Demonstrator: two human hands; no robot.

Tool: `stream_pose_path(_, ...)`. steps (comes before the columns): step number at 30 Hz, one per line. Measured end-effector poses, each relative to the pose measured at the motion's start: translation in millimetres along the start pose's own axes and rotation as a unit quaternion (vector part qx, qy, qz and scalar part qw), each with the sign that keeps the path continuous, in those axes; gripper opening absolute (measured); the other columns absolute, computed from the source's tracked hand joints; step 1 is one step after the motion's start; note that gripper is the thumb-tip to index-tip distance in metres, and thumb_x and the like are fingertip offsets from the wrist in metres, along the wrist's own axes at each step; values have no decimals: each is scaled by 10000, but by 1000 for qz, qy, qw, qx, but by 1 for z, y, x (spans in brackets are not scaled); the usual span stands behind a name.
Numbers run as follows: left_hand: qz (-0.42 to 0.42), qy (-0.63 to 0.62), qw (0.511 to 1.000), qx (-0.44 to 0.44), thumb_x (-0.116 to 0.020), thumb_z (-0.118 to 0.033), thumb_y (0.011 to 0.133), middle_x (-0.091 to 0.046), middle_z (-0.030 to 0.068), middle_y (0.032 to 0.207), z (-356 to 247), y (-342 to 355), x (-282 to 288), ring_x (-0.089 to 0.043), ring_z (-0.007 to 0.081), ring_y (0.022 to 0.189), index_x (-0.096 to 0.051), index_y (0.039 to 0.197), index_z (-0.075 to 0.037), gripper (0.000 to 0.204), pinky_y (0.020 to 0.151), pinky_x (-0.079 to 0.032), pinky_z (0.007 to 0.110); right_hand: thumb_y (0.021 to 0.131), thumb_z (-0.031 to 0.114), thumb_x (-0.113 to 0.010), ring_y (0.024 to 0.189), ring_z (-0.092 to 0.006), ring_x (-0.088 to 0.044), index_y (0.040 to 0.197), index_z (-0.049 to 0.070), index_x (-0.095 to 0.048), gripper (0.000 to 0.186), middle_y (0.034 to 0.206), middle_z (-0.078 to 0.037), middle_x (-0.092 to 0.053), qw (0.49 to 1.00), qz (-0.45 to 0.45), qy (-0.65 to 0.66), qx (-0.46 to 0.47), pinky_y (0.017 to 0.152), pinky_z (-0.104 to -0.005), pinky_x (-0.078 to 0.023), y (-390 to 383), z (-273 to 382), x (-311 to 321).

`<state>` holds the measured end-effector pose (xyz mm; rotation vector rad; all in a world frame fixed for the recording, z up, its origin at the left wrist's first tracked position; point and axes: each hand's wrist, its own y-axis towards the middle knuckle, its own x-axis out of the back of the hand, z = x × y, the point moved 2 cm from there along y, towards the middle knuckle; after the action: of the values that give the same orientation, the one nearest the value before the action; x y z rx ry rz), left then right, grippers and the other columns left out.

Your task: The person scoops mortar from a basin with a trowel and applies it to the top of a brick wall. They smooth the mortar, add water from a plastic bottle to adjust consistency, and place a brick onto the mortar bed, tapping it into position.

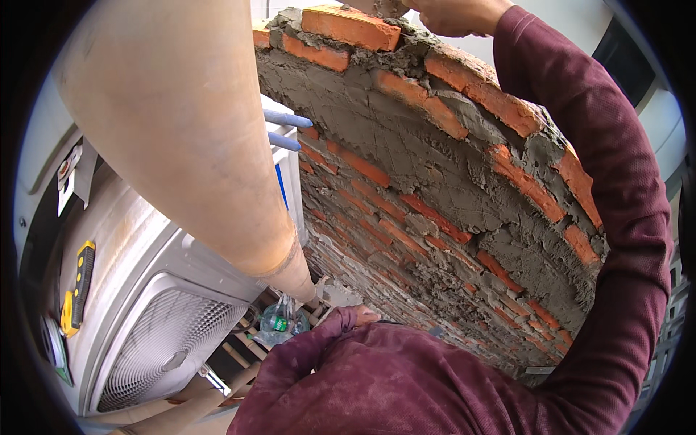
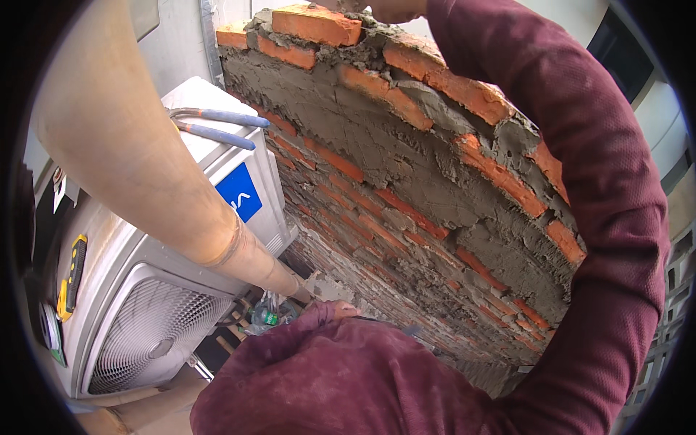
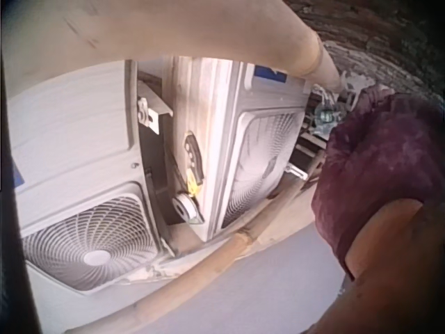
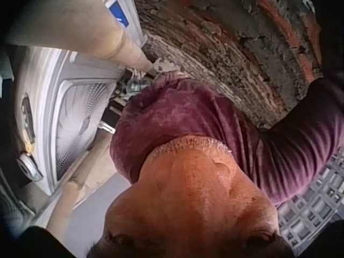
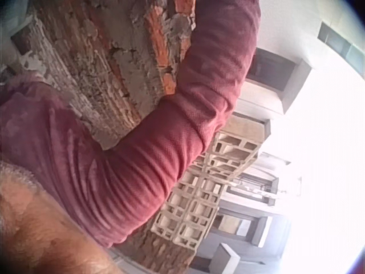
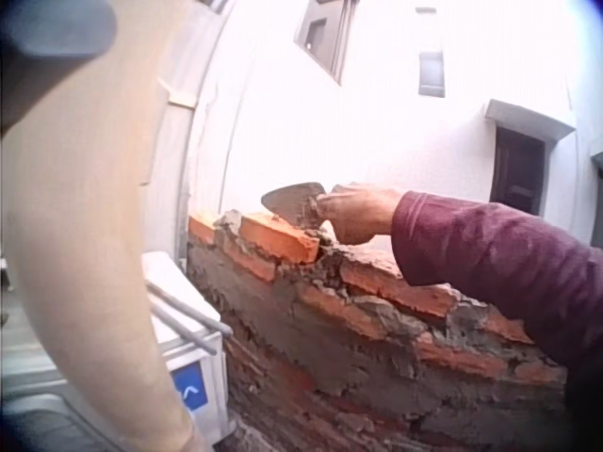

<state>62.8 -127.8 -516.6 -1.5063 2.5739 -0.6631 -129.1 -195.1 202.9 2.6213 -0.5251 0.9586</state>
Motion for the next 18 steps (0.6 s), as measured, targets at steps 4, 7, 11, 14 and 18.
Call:
stream_pose_path(4, 31, -9, 997, -66, -523, -585, 905, -692, 177, 1097, 6, 27, -4, -647, 290, 1011, -671, 1165, -46, 616, 897, -473, 380, 775, 50, -531, 703, -296, -685, 845, -20, -671, 171, 796, -178, -688, 987, 66, -94, 111, 528, -378, -552, 23, -27, -3)
stream_pose_path(7, 24, 0, 998, -62, -517, -594, 905, -693, 172, 1095, 16, 32, -5, -645, 291, 1008, -672, 1160, -45, 625, 906, -467, 376, 772, 51, -539, 707, -312, -685, 839, -27, -668, 165, 787, -185, -683, 1000, -9, 25, 1, 552, -398, -547, 16, -19, 15)
stream_pose_path(11, 65, 31, 997, -42, -526, -595, 899, -684, 177, 1119, 25, 48, -9, -639, 285, 1036, -663, 1184, -57, 624, 925, -459, 363, 760, 52, -551, 784, -321, -675, 879, -13, -679, 186, 844, -196, -681, 990, -137, 39, 3, 663, -426, -526, 49, -32, -8)
stream_pose_path(14, 61, 38, 997, -14, -530, -594, 897, -679, 179, 1136, 44, 32, 0, -635, 285, 1053, -657, 1200, -66, 622, 933, -457, 358, 788, 68, -550, 847, -289, -668, 984, 13, -691, 248, 925, -168, -692, 991, -19, 47, 123, 722, -387, -524, 71, -10, -8)
stream_pose_path(18, 39, -1, 999, -33, -530, -590, 898, -675, 178, 1150, 16, 26, 3, -632, 283, 1066, -651, 1212, -73, 617, 939, -456, 353, 827, 74, -532, 889, -284, -675, 1043, 17, -687, 272, 970, -177, -695, 994, 11, 111, 14, 710, -399, -531, 58, -17, 6)
